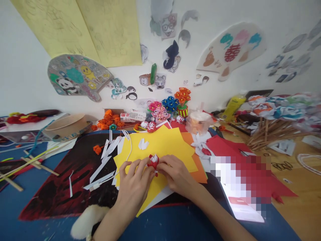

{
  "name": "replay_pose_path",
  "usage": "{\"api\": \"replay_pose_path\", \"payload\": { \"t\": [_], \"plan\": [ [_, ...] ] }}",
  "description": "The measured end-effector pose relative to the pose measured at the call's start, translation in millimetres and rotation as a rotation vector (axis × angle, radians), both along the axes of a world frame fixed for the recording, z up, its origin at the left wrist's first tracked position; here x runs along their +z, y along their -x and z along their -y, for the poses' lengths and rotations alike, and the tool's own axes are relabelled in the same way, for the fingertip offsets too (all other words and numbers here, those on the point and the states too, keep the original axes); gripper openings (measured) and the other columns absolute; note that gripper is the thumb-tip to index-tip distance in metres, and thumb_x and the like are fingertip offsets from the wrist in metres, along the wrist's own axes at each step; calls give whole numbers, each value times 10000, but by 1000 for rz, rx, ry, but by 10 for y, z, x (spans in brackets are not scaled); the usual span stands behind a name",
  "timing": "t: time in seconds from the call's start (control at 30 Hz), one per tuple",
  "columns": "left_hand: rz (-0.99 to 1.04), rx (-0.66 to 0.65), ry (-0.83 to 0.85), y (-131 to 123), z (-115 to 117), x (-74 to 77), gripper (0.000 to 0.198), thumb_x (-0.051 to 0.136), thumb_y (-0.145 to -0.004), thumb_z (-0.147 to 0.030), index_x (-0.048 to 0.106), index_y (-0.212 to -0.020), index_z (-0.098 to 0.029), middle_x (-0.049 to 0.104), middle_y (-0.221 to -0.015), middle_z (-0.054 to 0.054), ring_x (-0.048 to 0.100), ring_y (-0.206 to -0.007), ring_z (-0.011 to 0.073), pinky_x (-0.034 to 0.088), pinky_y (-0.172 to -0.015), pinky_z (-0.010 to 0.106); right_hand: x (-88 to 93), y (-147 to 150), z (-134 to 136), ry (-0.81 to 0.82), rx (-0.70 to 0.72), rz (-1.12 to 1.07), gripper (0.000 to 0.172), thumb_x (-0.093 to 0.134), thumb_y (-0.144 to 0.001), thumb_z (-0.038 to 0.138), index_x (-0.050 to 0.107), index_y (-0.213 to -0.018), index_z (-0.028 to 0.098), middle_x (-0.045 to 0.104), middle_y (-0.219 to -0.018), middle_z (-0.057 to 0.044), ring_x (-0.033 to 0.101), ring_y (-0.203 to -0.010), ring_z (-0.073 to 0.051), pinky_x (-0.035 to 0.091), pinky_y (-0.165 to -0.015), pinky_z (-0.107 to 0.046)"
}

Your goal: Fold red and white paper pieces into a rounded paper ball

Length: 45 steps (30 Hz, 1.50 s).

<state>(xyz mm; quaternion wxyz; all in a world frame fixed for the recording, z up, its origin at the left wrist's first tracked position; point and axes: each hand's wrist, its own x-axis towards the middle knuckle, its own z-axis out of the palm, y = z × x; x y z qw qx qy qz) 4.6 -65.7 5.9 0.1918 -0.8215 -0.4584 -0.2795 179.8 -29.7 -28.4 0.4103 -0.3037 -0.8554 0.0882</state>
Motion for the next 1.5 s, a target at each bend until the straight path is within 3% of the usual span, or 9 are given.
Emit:
{"api": "replay_pose_path", "payload": {
  "t": [0.2,0.3,0.43,0.63,0.83,0.97,1.07,1.23,1.5],
  "plan": [
    [88,-65,23,-21,33,-31,224,487,-927,-93,641,-818,-212,718,-999,47,568,-899,230,316,-889,441,5,35,16,75,-41,-147,211,498,-783,3,593,-730,184,585,-838,-48,520,-753,-181,398,-653,-304],
    [104,-36,75,-30,47,17,192,522,-918,-138,664,-831,-234,707,-1022,49,563,-916,244,319,-871,443,0,39,13,104,-51,-167,215,495,-770,-1,583,-713,187,564,-811,-38,512,-733,-177,397,-638,-299],
    [89,-14,71,-52,47,66,127,569,-923,-217,675,-854,-237,708,-1036,51,571,-920,249,326,-855,436,4,42,22,27,-65,-132,200,499,-815,36,574,-701,182,565,-789,-43,492,-713,-179,380,-625,-304],
    [12,-37,-58,-114,35,47,173,520,-939,-139,655,-856,-207,722,-970,43,589,-867,213,315,-872,416,-13,36,14,-44,-145,-25,204,488,-852,64,557,-703,185,558,-784,-45,475,-706,-182,363,-637,-322],
    [192,-20,200,-52,0,5,160,527,-929,-224,647,-824,-220,666,-990,55,534,-884,238,335,-774,398,23,41,42,-99,-226,-77,228,477,-912,114,600,-734,187,583,-840,-58,500,-761,-197,371,-671,-338],
    [362,47,220,28,-63,-18,140,576,-909,-268,677,-818,-232,633,-961,48,534,-883,235,381,-746,376,69,62,107,-74,-270,-188,142,542,-948,271,640,-882,192,605,-891,-72,544,-824,-211,413,-734,-347],
    [518,46,243,19,-91,-12,163,581,-901,-287,683,-791,-225,623,-917,42,564,-880,223,435,-762,370,60,78,118,-121,-259,-70,178,592,-926,359,629,-868,194,620,-825,-61,546,-762,-210,405,-704,-339],
    [677,-9,374,-25,-95,-3,194,581,-893,-287,683,-749,-208,620,-869,39,625,-836,196,489,-743,335,26,94,76,-207,-259,38,212,487,-988,276,615,-854,172,645,-737,-55,546,-680,-193,378,-628,-324],
    [686,-20,446,-9,-74,19,159,588,-884,-247,666,-754,-200,628,-878,40,628,-796,180,488,-741,338,71,102,116,-396,-270,80,182,543,-945,186,589,-770,168,609,-634,-26,524,-589,-164,336,-558,-324]
  ]
}}
